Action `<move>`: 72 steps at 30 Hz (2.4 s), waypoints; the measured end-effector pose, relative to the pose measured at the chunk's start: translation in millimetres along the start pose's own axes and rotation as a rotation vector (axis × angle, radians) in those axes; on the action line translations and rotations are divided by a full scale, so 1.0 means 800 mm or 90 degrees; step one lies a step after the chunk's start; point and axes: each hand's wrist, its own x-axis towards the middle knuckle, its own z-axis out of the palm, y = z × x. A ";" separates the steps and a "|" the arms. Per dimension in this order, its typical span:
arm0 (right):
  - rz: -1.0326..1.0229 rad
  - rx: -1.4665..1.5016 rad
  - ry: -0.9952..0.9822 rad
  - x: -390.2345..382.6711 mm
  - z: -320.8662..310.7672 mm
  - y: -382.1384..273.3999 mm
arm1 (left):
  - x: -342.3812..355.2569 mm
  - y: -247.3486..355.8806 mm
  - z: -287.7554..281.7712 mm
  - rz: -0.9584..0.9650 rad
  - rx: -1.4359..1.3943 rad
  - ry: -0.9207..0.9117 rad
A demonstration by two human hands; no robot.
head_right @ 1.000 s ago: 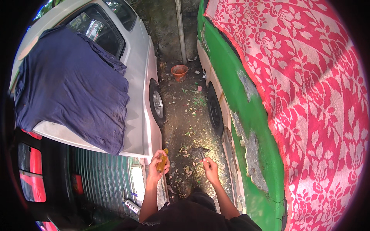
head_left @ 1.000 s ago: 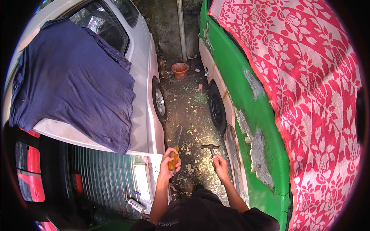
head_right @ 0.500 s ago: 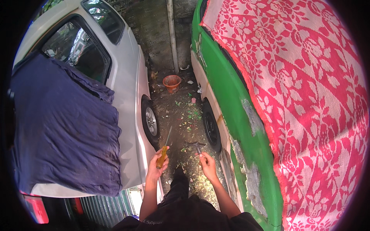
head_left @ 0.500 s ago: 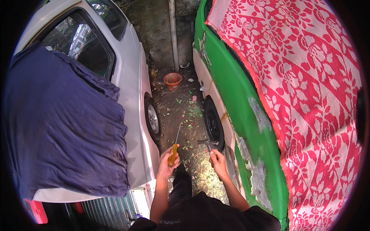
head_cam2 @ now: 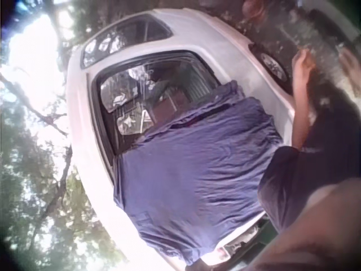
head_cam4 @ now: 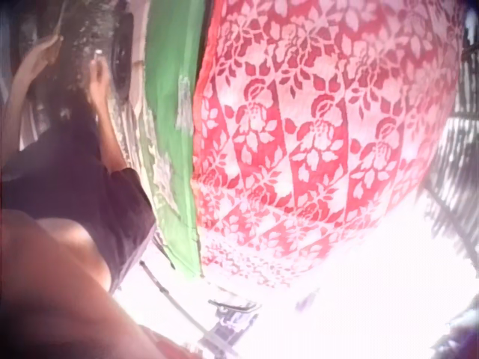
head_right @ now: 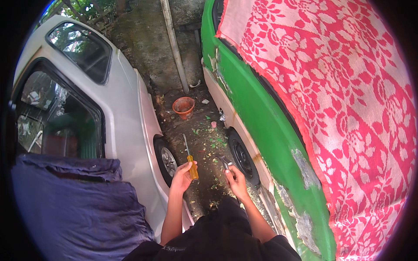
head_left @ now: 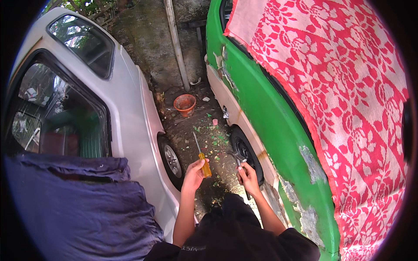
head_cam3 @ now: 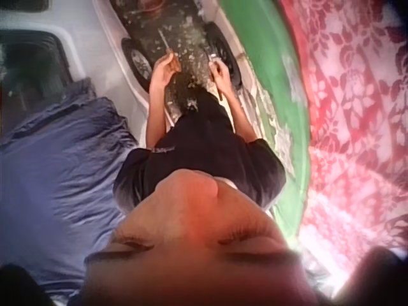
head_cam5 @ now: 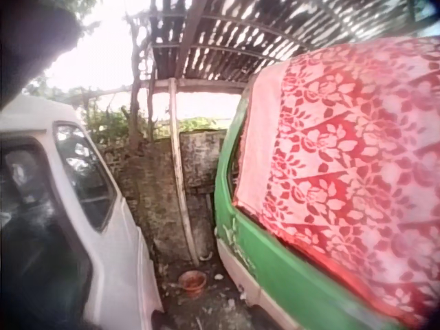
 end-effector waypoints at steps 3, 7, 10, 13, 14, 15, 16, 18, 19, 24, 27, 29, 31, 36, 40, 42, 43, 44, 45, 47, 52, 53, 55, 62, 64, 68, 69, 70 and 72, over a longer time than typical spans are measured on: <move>-0.015 0.059 -0.005 0.051 0.008 0.000 | 0.063 0.027 0.006 -0.044 0.029 -0.030; 0.032 0.102 0.025 0.127 0.005 -0.010 | 0.150 0.069 0.035 -0.067 0.097 -0.073; 0.021 0.099 0.035 0.199 -0.003 -0.004 | 0.224 0.090 0.047 -0.064 0.136 -0.095; 0.020 0.106 0.049 0.263 -0.008 -0.015 | 0.287 0.109 0.062 -0.083 0.147 -0.075; 0.021 0.110 0.055 0.283 -0.009 -0.021 | 0.307 0.115 0.067 -0.088 0.145 -0.063; 0.021 0.112 0.058 0.301 -0.012 -0.027 | 0.325 0.123 0.071 -0.093 0.143 -0.052; 0.021 0.115 0.062 0.319 -0.016 -0.032 | 0.342 0.129 0.077 -0.097 0.141 -0.041; 0.020 0.121 0.068 0.348 -0.020 -0.039 | 0.374 0.142 0.093 -0.098 0.137 -0.032; 0.001 0.121 0.066 0.362 -0.021 -0.046 | 0.387 0.150 0.105 -0.102 0.142 -0.021; -0.056 0.047 0.074 0.418 -0.027 -0.055 | 0.459 0.166 0.121 -0.107 0.150 -0.064; -0.080 0.027 0.085 0.436 -0.024 -0.061 | 0.493 0.178 0.133 -0.119 0.154 -0.080; -0.091 0.022 0.089 0.443 -0.019 -0.069 | 0.515 0.183 0.138 -0.132 0.152 -0.086; -0.104 0.002 0.110 0.448 -0.013 -0.074 | 0.535 0.186 0.136 -0.131 0.137 -0.123; -0.150 -0.055 0.161 0.452 0.005 -0.079 | 0.557 0.197 0.134 -0.174 0.130 -0.139; -0.139 -0.056 0.184 0.447 0.026 -0.081 | 0.563 0.204 0.123 -0.195 0.129 -0.164; -0.121 -0.073 0.195 0.442 0.035 -0.084 | 0.562 0.208 0.120 -0.204 0.114 -0.179; -0.102 -0.091 0.204 0.438 0.038 -0.089 | 0.563 0.210 0.121 -0.204 0.122 -0.165; -0.082 -0.109 0.212 0.435 0.041 -0.090 | 0.565 0.212 0.122 -0.203 0.129 -0.150; -0.083 -0.108 0.217 0.432 0.042 -0.089 | 0.564 0.216 0.127 -0.198 0.136 -0.137; -0.084 -0.106 0.224 0.427 0.044 -0.088 | 0.558 0.216 0.128 -0.204 0.141 -0.150; -0.119 -0.135 0.201 0.425 0.043 -0.103 | 0.559 0.219 0.136 -0.199 0.154 -0.148; -0.128 -0.153 0.192 0.424 0.042 -0.106 | 0.560 0.220 0.137 -0.192 0.156 -0.149; -0.148 -0.230 0.182 0.420 0.041 -0.117 | 0.558 0.216 0.141 -0.184 0.161 -0.149; -0.238 -0.346 0.166 0.419 0.044 -0.138 | 0.557 0.222 0.149 -0.186 0.189 -0.131; -0.102 -0.359 0.149 0.421 0.047 -0.154 | 0.556 0.223 0.152 -0.193 0.204 -0.118; -0.325 -0.378 0.189 0.424 0.039 -0.127 | 0.553 0.226 0.161 -0.196 0.209 -0.122; -0.344 -0.378 0.183 0.423 0.038 -0.128 | 0.555 0.225 0.158 -0.194 0.207 -0.131; -0.362 -0.378 0.178 0.423 0.037 -0.128 | 0.557 0.225 0.156 -0.191 0.205 -0.140; -0.293 -0.379 0.190 0.432 0.039 -0.128 | 0.560 0.224 0.155 -0.196 0.215 -0.118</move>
